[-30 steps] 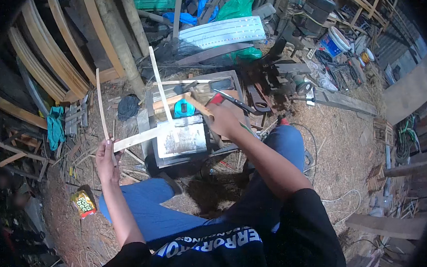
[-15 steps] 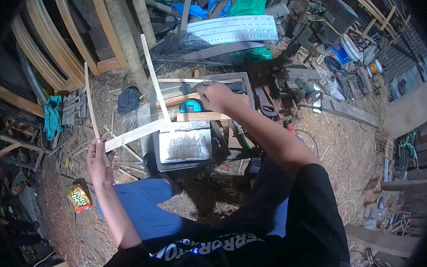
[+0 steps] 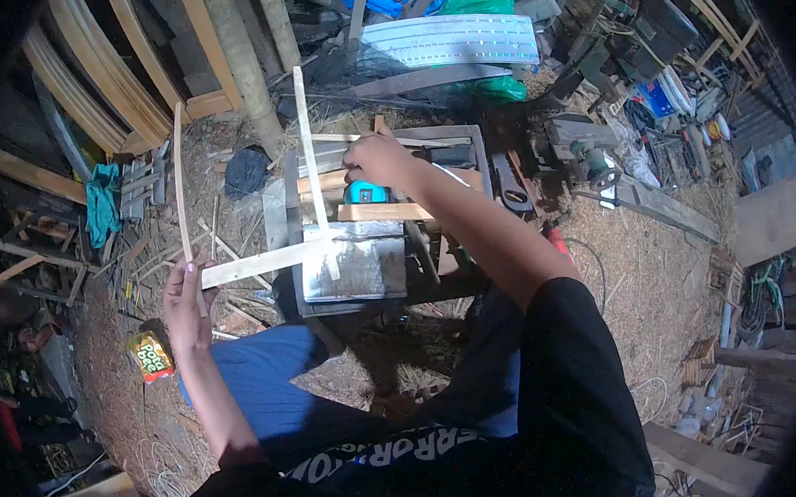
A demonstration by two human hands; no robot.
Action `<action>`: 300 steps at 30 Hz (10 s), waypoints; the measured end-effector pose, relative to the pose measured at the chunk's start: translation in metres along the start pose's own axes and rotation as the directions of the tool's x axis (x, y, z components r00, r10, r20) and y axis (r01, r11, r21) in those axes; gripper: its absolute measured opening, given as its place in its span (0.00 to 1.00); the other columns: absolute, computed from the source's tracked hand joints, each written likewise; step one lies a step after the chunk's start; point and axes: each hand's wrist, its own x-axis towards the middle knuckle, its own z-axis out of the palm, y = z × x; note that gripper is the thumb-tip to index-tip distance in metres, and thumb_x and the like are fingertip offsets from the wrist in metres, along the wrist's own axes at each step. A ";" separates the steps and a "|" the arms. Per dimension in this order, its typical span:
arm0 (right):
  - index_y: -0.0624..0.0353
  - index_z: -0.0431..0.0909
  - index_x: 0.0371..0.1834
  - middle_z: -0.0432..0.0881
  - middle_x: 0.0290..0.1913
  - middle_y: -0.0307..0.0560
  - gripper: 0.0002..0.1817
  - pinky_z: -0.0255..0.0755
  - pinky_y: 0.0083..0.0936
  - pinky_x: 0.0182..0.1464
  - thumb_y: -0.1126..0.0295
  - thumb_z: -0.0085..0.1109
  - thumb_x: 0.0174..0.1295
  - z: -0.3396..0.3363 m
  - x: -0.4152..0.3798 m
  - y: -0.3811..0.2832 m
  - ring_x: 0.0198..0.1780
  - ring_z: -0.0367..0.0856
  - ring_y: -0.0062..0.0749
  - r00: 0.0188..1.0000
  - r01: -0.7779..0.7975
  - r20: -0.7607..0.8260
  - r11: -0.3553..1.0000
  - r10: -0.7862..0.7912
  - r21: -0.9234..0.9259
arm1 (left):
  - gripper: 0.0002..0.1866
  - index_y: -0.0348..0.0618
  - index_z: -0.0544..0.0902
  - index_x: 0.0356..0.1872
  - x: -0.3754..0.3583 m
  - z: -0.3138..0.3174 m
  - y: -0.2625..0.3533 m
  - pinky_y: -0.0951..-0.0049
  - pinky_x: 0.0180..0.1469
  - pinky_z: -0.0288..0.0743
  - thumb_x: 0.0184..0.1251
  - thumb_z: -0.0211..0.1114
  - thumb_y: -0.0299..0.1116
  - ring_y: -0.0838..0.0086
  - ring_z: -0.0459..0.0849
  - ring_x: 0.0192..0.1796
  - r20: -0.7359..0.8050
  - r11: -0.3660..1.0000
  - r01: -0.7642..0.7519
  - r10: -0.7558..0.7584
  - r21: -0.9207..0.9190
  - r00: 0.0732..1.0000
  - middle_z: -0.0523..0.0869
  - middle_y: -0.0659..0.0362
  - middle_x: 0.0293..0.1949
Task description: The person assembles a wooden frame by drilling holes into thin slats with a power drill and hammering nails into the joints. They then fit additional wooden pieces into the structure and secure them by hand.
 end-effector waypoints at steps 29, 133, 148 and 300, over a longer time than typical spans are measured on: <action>0.58 0.78 0.51 0.76 0.34 0.34 0.13 0.69 0.23 0.31 0.59 0.55 0.80 -0.067 0.003 -0.001 0.29 0.72 0.22 0.877 -0.013 0.132 -0.253 0.461 0.967 | 0.17 0.34 0.80 0.64 -0.008 0.000 0.004 0.68 0.56 0.82 0.81 0.62 0.31 0.70 0.89 0.49 0.162 0.996 -0.076 0.082 -0.041 0.983 0.89 0.52 0.46; 0.60 0.69 0.49 0.81 0.41 0.41 0.20 0.77 0.28 0.51 0.76 0.73 0.63 -0.035 -0.253 -0.064 0.45 0.82 0.24 0.761 -0.138 -0.123 0.344 0.637 0.929 | 0.16 0.41 0.79 0.58 -0.036 0.123 -0.076 0.76 0.43 0.81 0.73 0.66 0.19 0.80 0.82 0.42 0.437 0.993 -0.106 0.116 -0.049 0.892 0.83 0.63 0.41; 0.65 0.68 0.59 0.83 0.42 0.42 0.25 0.76 0.29 0.52 0.76 0.72 0.62 -0.028 -0.248 -0.063 0.45 0.82 0.27 0.684 -0.249 -0.189 0.469 0.705 0.847 | 0.17 0.40 0.77 0.59 -0.038 0.126 -0.089 0.74 0.50 0.79 0.73 0.66 0.17 0.78 0.83 0.48 0.431 0.996 -0.093 0.088 -0.009 0.898 0.86 0.60 0.46; 0.61 0.84 0.57 0.89 0.52 0.52 0.17 0.80 0.30 0.53 0.81 0.66 0.64 -0.239 -0.180 -0.112 0.49 0.89 0.36 0.782 0.207 -0.623 0.937 0.013 0.281 | 0.13 0.44 0.75 0.59 -0.021 0.198 0.048 0.75 0.44 0.75 0.85 0.57 0.40 0.79 0.78 0.39 0.329 0.834 -0.536 0.547 -0.132 0.770 0.80 0.62 0.39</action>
